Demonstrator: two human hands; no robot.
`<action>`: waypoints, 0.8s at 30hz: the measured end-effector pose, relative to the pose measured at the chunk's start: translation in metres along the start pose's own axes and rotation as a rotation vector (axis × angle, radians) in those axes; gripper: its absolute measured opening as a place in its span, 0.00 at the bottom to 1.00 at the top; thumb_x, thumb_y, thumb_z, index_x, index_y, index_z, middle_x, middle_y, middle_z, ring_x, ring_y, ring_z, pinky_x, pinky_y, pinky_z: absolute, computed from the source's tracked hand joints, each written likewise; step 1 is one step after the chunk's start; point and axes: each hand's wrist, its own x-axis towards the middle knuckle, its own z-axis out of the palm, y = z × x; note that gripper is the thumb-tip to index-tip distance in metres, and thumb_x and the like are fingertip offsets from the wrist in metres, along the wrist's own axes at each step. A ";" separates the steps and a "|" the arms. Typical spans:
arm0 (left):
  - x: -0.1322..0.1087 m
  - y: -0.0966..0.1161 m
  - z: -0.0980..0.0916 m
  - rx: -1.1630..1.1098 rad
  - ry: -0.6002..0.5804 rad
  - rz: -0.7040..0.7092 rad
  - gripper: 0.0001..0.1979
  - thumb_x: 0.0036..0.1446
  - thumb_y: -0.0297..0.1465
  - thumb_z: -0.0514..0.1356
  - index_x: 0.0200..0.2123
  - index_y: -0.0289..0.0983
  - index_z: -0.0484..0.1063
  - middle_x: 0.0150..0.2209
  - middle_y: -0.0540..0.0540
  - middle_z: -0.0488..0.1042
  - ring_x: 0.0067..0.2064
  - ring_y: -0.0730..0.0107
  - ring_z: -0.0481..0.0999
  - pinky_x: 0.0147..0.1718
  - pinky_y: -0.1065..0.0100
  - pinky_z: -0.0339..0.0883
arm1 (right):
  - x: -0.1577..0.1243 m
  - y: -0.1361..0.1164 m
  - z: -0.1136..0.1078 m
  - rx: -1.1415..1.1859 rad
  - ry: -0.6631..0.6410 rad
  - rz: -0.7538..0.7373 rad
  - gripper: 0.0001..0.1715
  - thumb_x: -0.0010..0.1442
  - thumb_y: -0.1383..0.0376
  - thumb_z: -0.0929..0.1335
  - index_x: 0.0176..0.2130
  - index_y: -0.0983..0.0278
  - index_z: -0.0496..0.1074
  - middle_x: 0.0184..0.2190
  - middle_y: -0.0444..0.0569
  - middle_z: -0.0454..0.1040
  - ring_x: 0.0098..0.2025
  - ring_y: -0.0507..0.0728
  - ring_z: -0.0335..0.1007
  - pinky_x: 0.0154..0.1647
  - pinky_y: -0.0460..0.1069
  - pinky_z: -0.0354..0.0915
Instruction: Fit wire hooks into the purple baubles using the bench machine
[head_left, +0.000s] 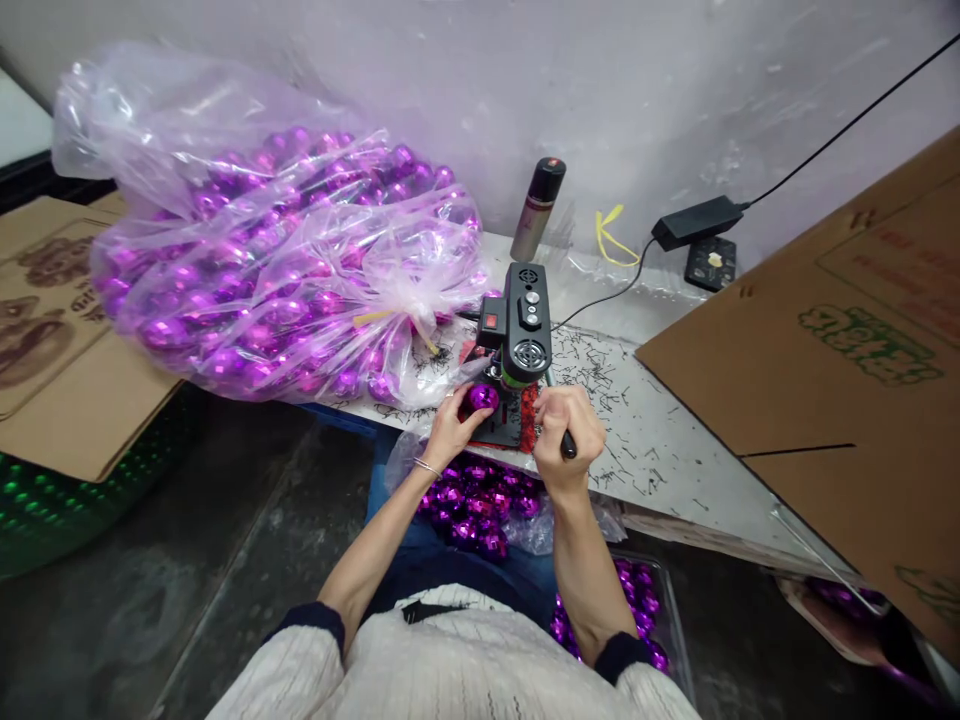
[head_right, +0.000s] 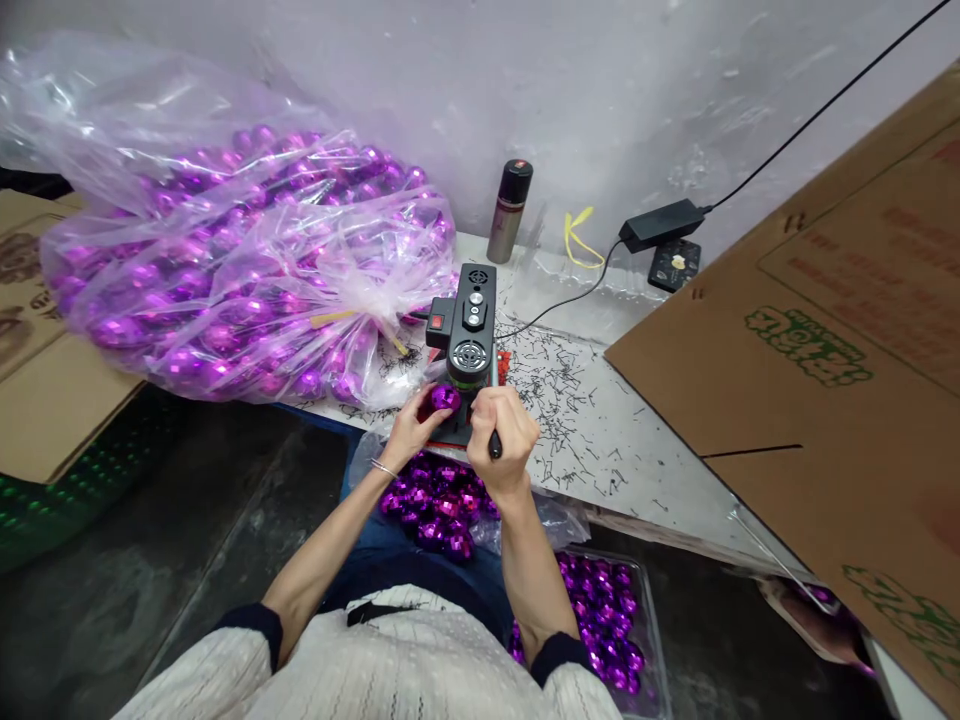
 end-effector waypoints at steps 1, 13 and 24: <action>0.002 -0.001 0.001 0.079 -0.009 0.038 0.31 0.57 0.48 0.67 0.59 0.37 0.71 0.54 0.36 0.78 0.57 0.49 0.77 0.59 0.46 0.69 | -0.001 0.000 0.000 0.001 -0.004 -0.001 0.16 0.66 0.73 0.61 0.28 0.60 0.63 0.25 0.44 0.68 0.29 0.52 0.67 0.32 0.49 0.62; 0.006 0.000 0.017 0.252 -0.061 0.319 0.31 0.61 0.46 0.65 0.62 0.38 0.66 0.57 0.36 0.75 0.59 0.53 0.75 0.59 0.51 0.71 | -0.004 0.001 -0.002 -0.017 -0.023 0.002 0.15 0.66 0.73 0.60 0.29 0.60 0.65 0.26 0.45 0.70 0.30 0.52 0.68 0.32 0.49 0.63; 0.002 -0.003 0.017 0.149 -0.081 0.285 0.31 0.62 0.46 0.63 0.63 0.38 0.65 0.60 0.36 0.73 0.63 0.53 0.72 0.62 0.51 0.66 | -0.039 0.024 0.011 -0.027 0.027 -0.119 0.14 0.68 0.69 0.60 0.30 0.60 0.64 0.27 0.45 0.70 0.28 0.52 0.67 0.29 0.48 0.64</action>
